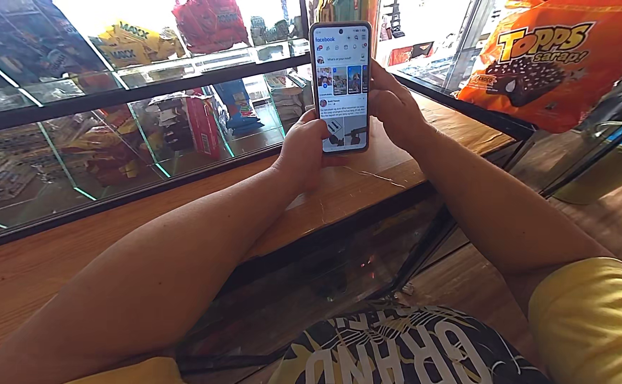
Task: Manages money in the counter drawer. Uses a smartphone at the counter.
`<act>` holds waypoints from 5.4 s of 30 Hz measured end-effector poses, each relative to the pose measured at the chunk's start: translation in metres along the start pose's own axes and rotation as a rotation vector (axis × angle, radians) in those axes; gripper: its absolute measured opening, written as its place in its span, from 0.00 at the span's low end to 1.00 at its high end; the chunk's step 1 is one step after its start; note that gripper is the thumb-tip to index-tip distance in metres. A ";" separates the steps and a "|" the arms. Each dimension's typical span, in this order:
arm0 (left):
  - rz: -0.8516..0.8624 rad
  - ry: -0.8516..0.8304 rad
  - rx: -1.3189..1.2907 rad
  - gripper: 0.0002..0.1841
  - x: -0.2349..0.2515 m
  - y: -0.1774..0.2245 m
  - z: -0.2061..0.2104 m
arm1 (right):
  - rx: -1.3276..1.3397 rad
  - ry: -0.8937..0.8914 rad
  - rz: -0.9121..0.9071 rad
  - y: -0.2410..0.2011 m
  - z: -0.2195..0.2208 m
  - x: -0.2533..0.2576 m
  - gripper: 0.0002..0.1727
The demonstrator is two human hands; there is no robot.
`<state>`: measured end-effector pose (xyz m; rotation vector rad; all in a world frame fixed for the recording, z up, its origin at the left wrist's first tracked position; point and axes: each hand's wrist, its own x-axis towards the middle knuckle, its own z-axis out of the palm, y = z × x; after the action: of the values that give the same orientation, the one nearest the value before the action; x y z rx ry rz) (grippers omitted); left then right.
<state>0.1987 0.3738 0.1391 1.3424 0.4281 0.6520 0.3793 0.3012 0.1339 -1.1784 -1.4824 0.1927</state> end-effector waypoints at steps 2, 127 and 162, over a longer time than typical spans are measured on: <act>0.002 -0.009 0.001 0.23 0.000 0.000 0.000 | 0.019 -0.005 -0.019 0.003 0.000 0.000 0.39; -0.112 -0.109 0.036 0.37 0.003 0.002 -0.001 | -0.120 0.132 0.010 -0.004 -0.001 -0.002 0.28; -0.101 -0.115 0.055 0.36 0.002 0.002 -0.001 | -0.104 0.128 -0.004 -0.004 -0.001 -0.001 0.28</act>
<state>0.1989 0.3764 0.1411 1.3934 0.4204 0.4802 0.3781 0.2978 0.1358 -1.2475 -1.3960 0.0373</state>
